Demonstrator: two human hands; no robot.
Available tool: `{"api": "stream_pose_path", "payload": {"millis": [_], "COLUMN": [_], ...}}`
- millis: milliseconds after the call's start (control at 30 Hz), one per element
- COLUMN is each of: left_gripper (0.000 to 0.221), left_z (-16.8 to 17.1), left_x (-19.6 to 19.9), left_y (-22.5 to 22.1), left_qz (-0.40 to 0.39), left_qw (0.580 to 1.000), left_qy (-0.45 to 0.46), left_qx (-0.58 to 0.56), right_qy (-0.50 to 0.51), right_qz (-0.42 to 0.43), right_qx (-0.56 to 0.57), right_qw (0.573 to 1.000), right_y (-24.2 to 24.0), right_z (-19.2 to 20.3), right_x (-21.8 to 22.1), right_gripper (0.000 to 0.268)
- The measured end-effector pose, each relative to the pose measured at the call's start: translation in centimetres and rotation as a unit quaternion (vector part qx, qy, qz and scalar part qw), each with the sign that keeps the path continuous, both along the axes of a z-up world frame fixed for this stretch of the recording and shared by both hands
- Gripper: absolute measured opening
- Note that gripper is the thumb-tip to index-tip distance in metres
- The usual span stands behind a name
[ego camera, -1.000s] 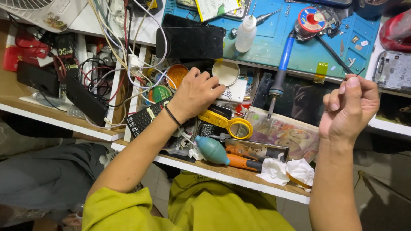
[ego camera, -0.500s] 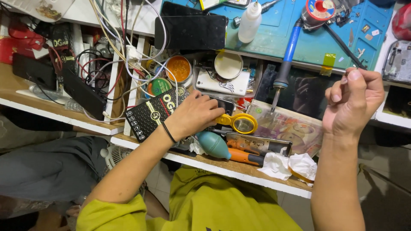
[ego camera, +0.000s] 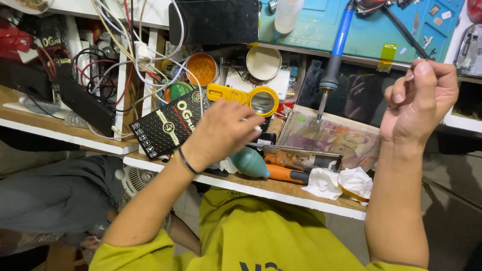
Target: Inspecting and preparing small electronic components for soldering on a mobile phone repair bench.
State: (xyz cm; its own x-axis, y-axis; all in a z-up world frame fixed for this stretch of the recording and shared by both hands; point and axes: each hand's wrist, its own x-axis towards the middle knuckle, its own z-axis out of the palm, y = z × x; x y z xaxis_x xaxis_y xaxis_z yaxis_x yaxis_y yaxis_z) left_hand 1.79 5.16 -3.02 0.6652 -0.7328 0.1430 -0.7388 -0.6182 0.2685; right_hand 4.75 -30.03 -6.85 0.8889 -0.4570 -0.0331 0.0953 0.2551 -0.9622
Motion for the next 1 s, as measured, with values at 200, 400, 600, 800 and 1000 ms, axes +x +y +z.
{"api": "stream_pose_path", "payload": {"millis": [200,400,600,800,1000], "left_gripper": [0.018,0.011,0.028,0.010,0.017], "left_z": [-6.6,-4.9,-4.7,-3.4,0.2], "left_x": [-5.0,-6.4,-6.1,-4.9,-1.4], "left_y": [-5.8,-6.0,-5.7,-4.6,-3.2], "left_qz": [-0.001,-0.046,-0.048,-0.037,-0.029], "left_qw": [0.999,0.996,0.996,0.998,0.996], "left_qy": [0.044,0.069,0.074,0.048,0.007], "left_qx": [0.021,-0.037,-0.024,-0.025,-0.079], "right_qy": [-0.016,-0.006,-0.006,-0.005,-0.004], "right_qz": [-0.003,-0.013,-0.008,-0.011,-0.012], "right_qx": [0.010,0.018,0.018,0.031,0.038], "right_qw": [1.000,1.000,1.000,0.999,0.999], "right_y": [0.0,-0.1,0.2,0.4,0.4], "right_z": [-0.1,0.5,0.7,0.8,0.7], "right_x": [0.2,0.2,-0.1,0.0,-0.2], "right_gripper": [0.017,0.013,0.012,0.015,0.015]}}
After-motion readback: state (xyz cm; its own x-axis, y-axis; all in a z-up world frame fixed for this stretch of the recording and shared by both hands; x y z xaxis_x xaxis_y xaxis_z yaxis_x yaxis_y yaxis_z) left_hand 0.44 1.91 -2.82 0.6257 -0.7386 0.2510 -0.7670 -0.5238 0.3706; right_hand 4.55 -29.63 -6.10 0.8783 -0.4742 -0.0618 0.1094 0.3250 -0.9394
